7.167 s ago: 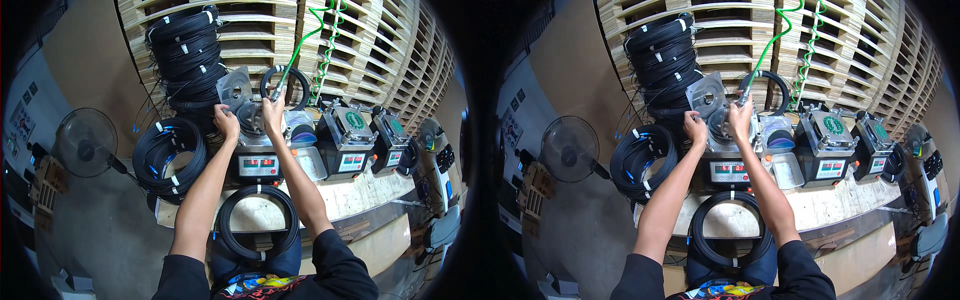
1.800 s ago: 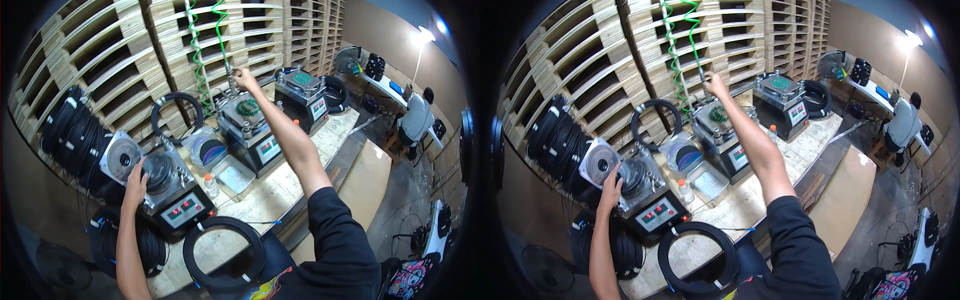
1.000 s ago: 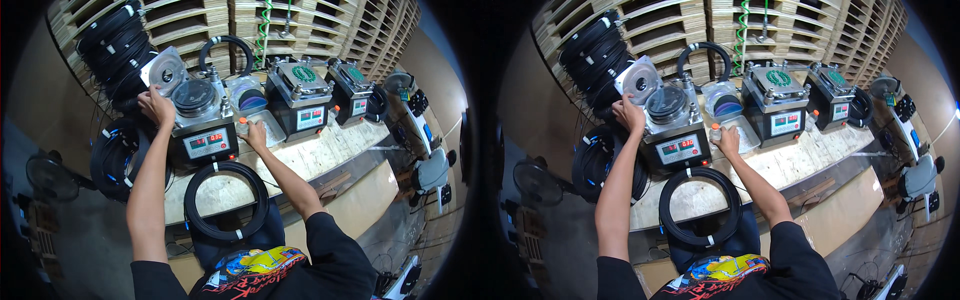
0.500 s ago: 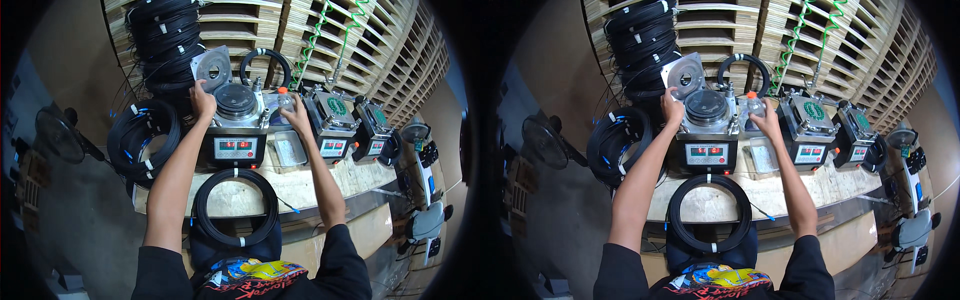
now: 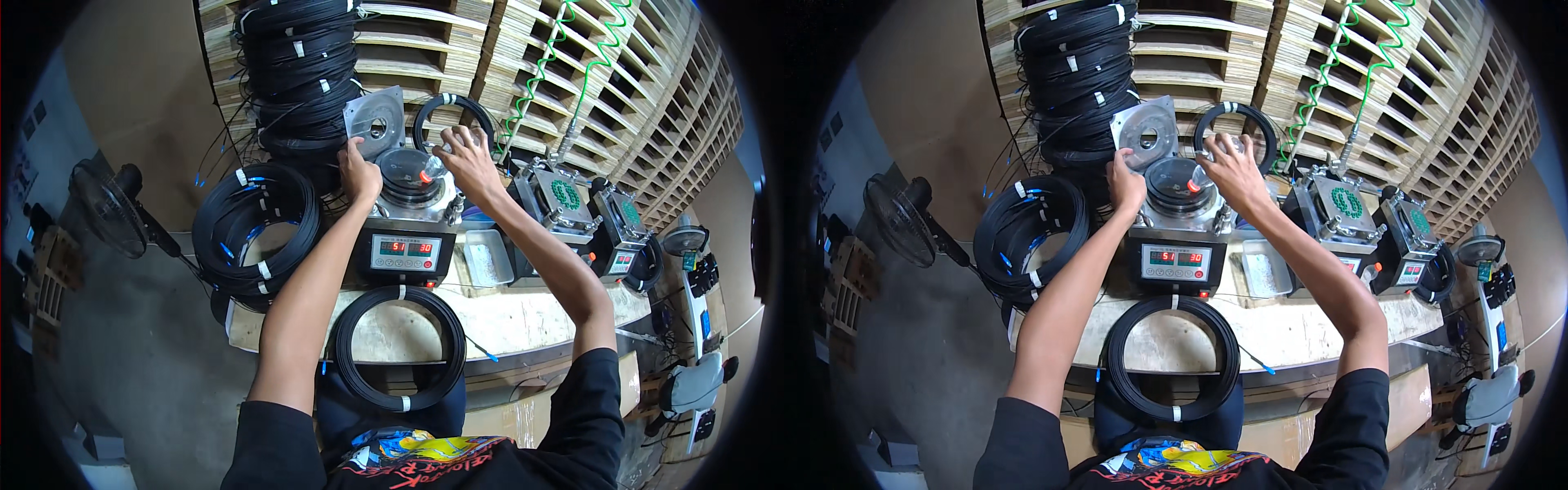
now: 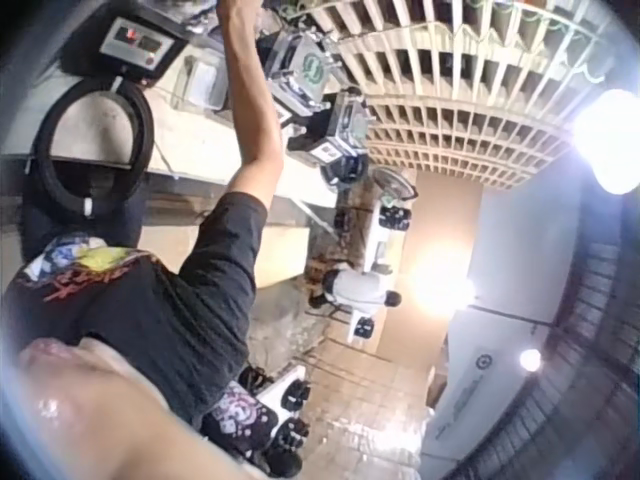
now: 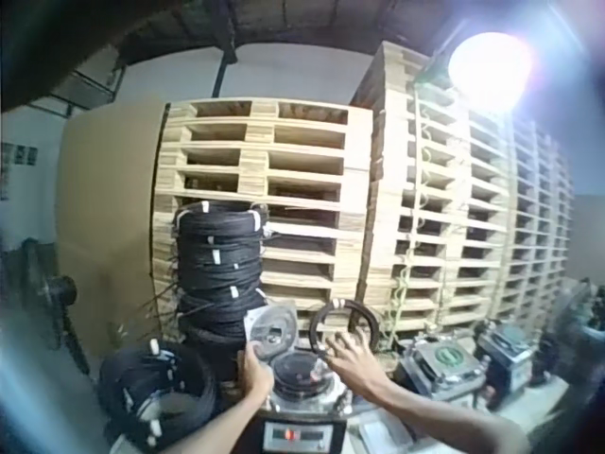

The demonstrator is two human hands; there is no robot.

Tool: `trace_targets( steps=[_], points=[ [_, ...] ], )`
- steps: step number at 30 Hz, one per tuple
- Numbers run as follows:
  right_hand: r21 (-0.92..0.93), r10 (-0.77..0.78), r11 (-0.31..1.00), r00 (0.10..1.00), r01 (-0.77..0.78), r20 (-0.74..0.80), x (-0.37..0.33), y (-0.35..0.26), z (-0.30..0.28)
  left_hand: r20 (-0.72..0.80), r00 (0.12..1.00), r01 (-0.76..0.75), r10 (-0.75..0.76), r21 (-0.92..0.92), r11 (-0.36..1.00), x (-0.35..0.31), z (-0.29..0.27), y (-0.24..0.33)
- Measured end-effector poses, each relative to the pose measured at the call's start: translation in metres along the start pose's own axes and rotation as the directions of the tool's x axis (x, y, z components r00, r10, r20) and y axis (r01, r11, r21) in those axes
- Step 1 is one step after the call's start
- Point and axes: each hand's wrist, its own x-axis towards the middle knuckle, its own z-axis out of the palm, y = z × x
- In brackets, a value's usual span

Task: The person operates a cable processing machine, loading a coil of black cable and securing it with a metal clamp. They then attach a blue connector to the cable end and place the finished coil onto a stack. The process is repeated with a second coil.

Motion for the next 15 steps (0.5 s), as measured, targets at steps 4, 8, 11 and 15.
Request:
trace_targets(
  steps=[4, 8, 11, 15],
  points=[
    [0.001, -0.088, 0.996, 0.995, 0.088, 0.04, 0.011, -0.009, -0.011, 0.013, 1.0, 0.005, -0.005, -0.007, 1.0, -0.001, -0.002, 0.002],
    [0.067, -0.133, 0.989, 0.991, 0.134, -0.018, 0.026, -0.018, 0.0, -0.01, 0.999, -0.034, 0.034, -0.03, 0.999, -0.002, 0.0, -0.001],
    [0.094, -0.159, 0.982, 0.986, 0.162, -0.042, 0.045, -0.026, 0.005, -0.028, 0.999, -0.038, 0.036, -0.048, 0.998, -0.001, 0.001, -0.003],
    [0.069, -0.124, 0.989, 0.991, 0.128, -0.058, 0.074, -0.027, 0.023, -0.019, 0.999, -0.044, 0.043, -0.068, 0.997, -0.002, -0.001, 0.001]
  ],
)
